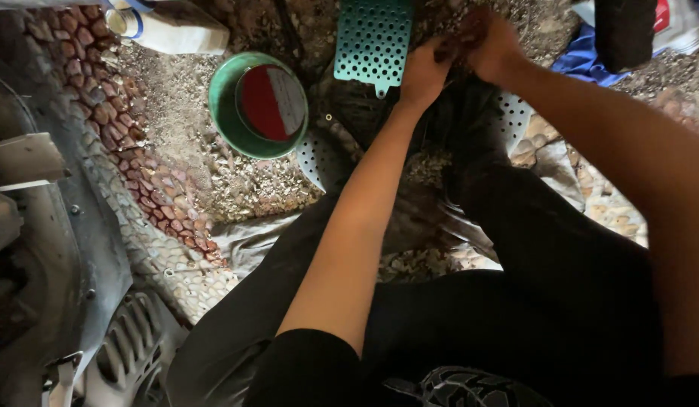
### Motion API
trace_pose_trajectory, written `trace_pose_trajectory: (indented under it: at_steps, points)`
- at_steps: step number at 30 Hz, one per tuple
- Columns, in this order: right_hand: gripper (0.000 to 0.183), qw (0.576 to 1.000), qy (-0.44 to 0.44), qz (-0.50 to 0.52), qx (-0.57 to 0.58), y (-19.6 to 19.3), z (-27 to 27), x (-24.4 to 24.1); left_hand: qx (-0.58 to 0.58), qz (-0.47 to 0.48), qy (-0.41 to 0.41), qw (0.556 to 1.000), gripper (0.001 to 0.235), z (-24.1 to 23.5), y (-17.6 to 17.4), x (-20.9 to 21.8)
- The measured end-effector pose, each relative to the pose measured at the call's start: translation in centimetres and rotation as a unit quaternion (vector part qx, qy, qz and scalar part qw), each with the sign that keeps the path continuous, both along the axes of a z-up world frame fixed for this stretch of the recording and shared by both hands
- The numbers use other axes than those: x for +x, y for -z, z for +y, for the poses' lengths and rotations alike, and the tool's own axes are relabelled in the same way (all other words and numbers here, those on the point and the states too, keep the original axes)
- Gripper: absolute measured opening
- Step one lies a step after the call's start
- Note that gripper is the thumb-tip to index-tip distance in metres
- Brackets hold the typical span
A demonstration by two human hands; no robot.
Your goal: The person uses a wrench to loosen a bolt on the motorcycle's rear engine area. They then remove a small cylindrical part and clean it with a cloth.
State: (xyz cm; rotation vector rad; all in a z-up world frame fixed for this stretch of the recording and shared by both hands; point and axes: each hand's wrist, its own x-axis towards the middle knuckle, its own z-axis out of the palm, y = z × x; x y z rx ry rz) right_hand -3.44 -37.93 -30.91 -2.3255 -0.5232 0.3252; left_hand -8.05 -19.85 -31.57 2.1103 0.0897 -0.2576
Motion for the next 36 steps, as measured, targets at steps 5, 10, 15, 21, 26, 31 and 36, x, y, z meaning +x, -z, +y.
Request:
trace_pose_trajectory:
  at_steps: [5,10,15,21,26,31,36]
  points:
    - [0.024,0.98,0.056,0.16,0.103,-3.3,-1.0,-0.3,-0.152,-0.07,-0.018,0.986,0.031,1.9,-2.9,-0.3]
    - [0.026,0.899,0.059,0.263,0.345,-9.5,0.1,-1.8,-0.064,-0.211,0.091,0.971,0.028,6.1,-12.6,-0.4]
    - [0.027,0.934,0.031,0.247,0.258,-19.4,2.4,-4.0,-0.031,-0.248,0.206,0.946,0.024,10.0,-22.7,-1.3]
    - [0.024,0.895,0.008,0.34,0.289,-25.6,5.3,-6.0,0.019,-0.295,0.283,0.913,0.024,13.4,-29.3,-4.1]
    - [0.024,0.793,-0.009,0.439,0.423,-29.5,6.7,-6.4,0.021,-0.351,0.242,0.904,0.026,13.8,-33.3,-5.8]
    - [0.023,0.741,-0.015,0.459,0.49,-31.9,6.5,-7.3,0.035,-0.415,0.114,0.902,0.027,12.4,-36.0,-9.0]
    - [0.034,0.727,-0.044,0.525,0.441,-34.2,7.6,-8.6,0.107,-0.409,0.114,0.899,0.031,13.6,-37.0,-10.8]
